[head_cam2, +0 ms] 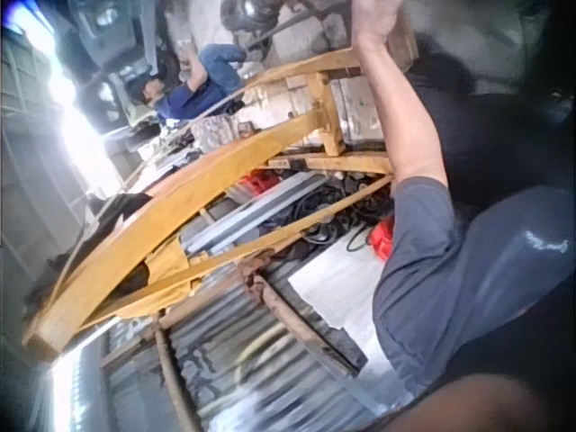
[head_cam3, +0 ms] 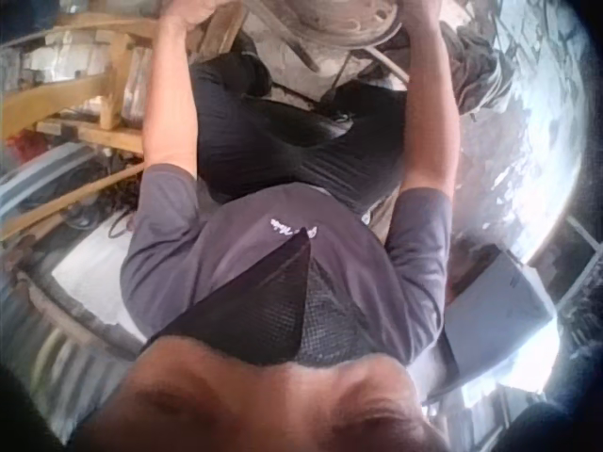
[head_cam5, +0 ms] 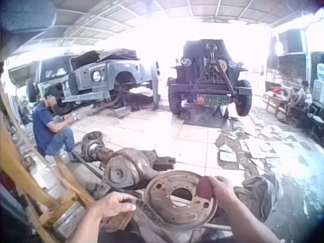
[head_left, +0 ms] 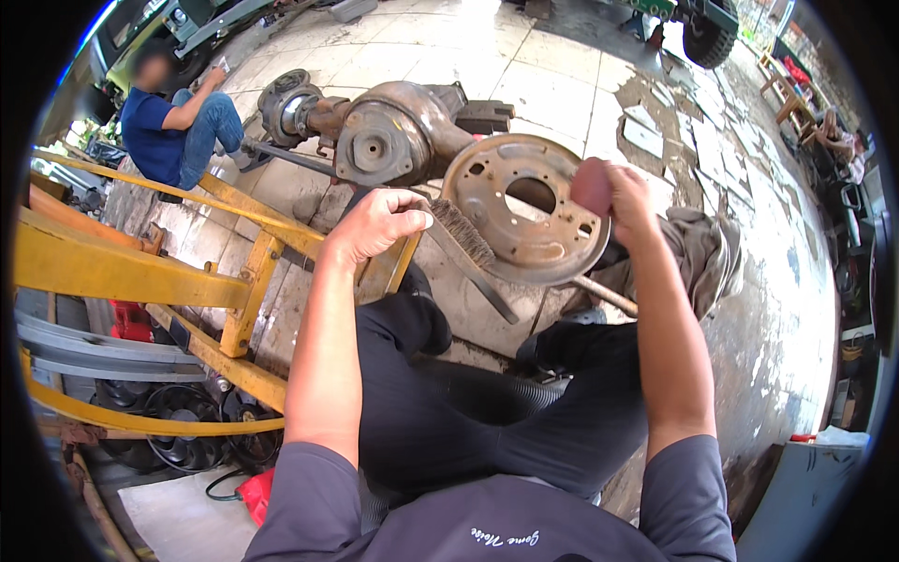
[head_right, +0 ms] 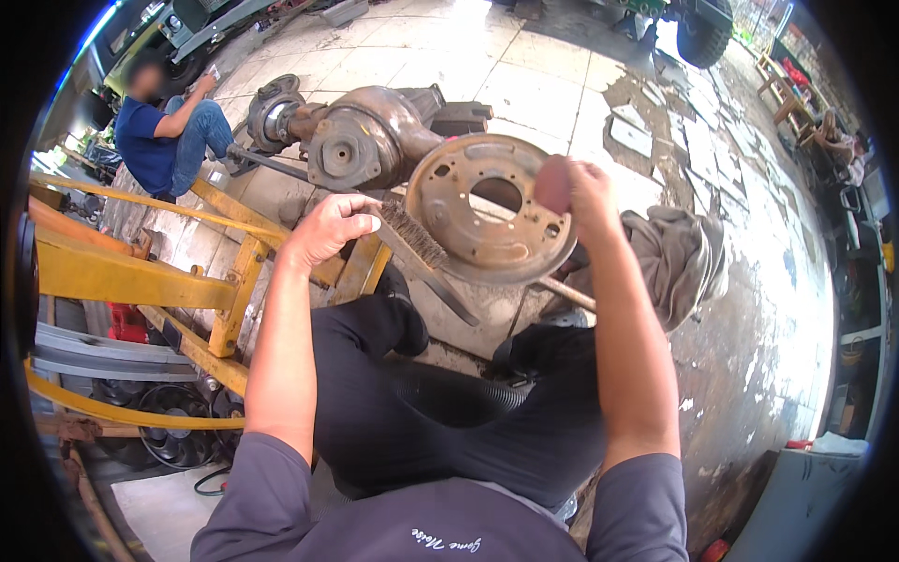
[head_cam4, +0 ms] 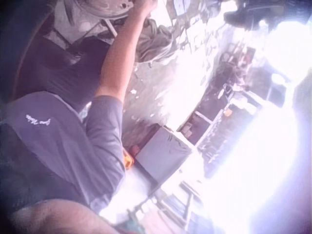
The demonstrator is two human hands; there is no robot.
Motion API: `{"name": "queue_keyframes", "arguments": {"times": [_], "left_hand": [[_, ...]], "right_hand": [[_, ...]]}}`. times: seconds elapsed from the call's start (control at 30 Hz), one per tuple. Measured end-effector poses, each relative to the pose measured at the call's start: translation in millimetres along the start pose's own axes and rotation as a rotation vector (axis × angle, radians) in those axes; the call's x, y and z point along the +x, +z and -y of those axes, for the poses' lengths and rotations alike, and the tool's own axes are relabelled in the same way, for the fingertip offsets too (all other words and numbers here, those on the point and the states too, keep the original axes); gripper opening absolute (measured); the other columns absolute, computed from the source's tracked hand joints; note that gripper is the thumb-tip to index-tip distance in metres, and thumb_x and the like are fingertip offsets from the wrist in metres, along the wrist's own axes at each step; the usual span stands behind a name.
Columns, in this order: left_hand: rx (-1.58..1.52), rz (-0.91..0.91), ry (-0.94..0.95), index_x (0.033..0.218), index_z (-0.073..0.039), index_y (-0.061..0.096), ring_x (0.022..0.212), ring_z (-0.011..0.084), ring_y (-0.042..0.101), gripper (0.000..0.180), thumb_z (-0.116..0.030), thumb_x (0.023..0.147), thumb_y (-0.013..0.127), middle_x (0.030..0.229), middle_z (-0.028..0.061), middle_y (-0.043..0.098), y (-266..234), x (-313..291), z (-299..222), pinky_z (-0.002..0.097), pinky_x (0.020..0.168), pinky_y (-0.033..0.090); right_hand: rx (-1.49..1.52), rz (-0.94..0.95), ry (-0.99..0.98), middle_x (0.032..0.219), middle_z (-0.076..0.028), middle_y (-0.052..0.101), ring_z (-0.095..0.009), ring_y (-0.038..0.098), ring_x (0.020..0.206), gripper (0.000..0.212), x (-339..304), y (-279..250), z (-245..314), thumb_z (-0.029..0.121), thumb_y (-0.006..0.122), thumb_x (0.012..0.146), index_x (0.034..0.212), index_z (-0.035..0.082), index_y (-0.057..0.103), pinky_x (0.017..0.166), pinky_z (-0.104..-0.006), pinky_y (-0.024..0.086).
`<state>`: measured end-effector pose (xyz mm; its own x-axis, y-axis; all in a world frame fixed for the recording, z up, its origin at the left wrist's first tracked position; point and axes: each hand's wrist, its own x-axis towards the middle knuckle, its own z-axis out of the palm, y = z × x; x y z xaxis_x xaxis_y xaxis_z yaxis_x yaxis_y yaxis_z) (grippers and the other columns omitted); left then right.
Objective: The person is cleaning a brake drum using sandpaper. They are sitting on the floor in a workshop, holding the brake drum with one hand and scrubbing it with sandpaper in the other. The person rotates the drum to clean different areas.
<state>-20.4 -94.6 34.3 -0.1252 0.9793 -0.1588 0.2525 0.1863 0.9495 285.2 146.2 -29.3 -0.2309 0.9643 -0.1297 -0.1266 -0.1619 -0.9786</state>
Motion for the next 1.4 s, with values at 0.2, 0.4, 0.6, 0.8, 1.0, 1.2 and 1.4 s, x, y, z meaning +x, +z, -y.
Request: {"name": "queue_keyframes", "arguments": {"times": [0.2, 0.4, 0.6, 0.8, 1.0, 1.2, 1.4], "left_hand": [[-0.063, -0.035, 0.016, 0.097, 0.0, 0.068, 0.075, 0.0072, 0.054, 0.028, -0.025, 0.085, 0.067, 0.08, -0.0022, 0.061, -10, 23, 18, 0.0241, 0.071, 0.045], [-0.127, -0.061, 0.003, 0.089, -0.001, 0.068, 0.071, 0.007, 0.054, 0.026, -0.027, 0.09, 0.065, 0.078, -0.0034, 0.061, -15, 38, 30, 0.0239, 0.068, 0.044], [-0.36, -0.211, -0.24, 0.101, -0.011, 0.069, 0.075, 0.0083, 0.061, 0.034, -0.042, 0.089, 0.066, 0.086, -0.0009, 0.065, -10, 43, 27, 0.026, 0.071, 0.052], [-0.575, -0.146, -0.358, 0.105, -0.014, 0.065, 0.076, 0.0106, 0.063, 0.038, -0.044, 0.083, 0.071, 0.085, -0.0015, 0.064, 38, 68, 9, 0.0337, 0.075, 0.054], [-0.148, -0.128, -0.26, 0.104, -0.009, 0.065, 0.076, 0.0082, 0.064, 0.062, -0.067, 0.083, 0.068, 0.087, 0.0, 0.067, 49, 77, -6, 0.027, 0.069, 0.051], [0.154, -0.31, -0.192, 0.099, -0.001, 0.069, 0.069, 0.0083, 0.057, 0.045, -0.045, 0.092, 0.068, 0.081, 0.001, 0.065, 22, 87, 24, 0.0264, 0.067, 0.049], [0.292, -0.31, -0.154, 0.105, 0.001, 0.069, 0.074, 0.0112, 0.06, 0.045, -0.042, 0.092, 0.068, 0.09, 0.0072, 0.069, 25, 82, 8, 0.0294, 0.071, 0.05]], "right_hand": [[-0.362, 0.143, 0.129, 0.096, -0.009, 0.069, -0.017, 0.061, 0.079, 0.043, 32, 111, -11, 0.034, 0.069, 0.092, 0.117, -0.001, 0.067, 0.063, -0.0318, 0.048], [-0.91, 0.054, -0.201, 0.109, -0.024, 0.068, -0.039, 0.063, 0.113, 0.053, 49, 134, -19, 0.036, 0.066, 0.092, 0.126, -0.004, 0.061, 0.098, -0.0415, 0.048], [-0.827, 0.6, -0.131, 0.116, -0.02, 0.068, -0.032, 0.065, 0.109, 0.053, -39, 90, 33, 0.047, 0.051, 0.101, 0.129, 0.004, 0.061, 0.095, -0.0397, 0.048], [-1.335, 0.506, -0.616, 0.117, -0.024, 0.065, -0.043, 0.063, 0.105, 0.068, -89, 51, 45, 0.029, 0.071, 0.088, 0.145, 0.013, 0.039, 0.088, -0.048, 0.051], [-1.211, 0.51, -0.468, 0.114, -0.026, 0.065, -0.043, 0.064, 0.102, 0.059, -95, -22, 41, 0.02, 0.068, 0.087, 0.141, 0.008, 0.045, 0.087, -0.0472, 0.051], [-1.113, 0.693, -0.18, 0.114, -0.027, 0.067, -0.039, 0.065, 0.109, 0.057, -114, -71, 55, 0.03, 0.072, 0.089, 0.133, -0.002, 0.056, 0.094, -0.0407, 0.049], [-1.304, 0.606, -0.226, 0.114, -0.027, 0.066, -0.039, 0.065, 0.108, 0.057, -78, -50, 18, 0.035, 0.07, 0.091, 0.133, -0.001, 0.055, 0.092, -0.0428, 0.05]]}}
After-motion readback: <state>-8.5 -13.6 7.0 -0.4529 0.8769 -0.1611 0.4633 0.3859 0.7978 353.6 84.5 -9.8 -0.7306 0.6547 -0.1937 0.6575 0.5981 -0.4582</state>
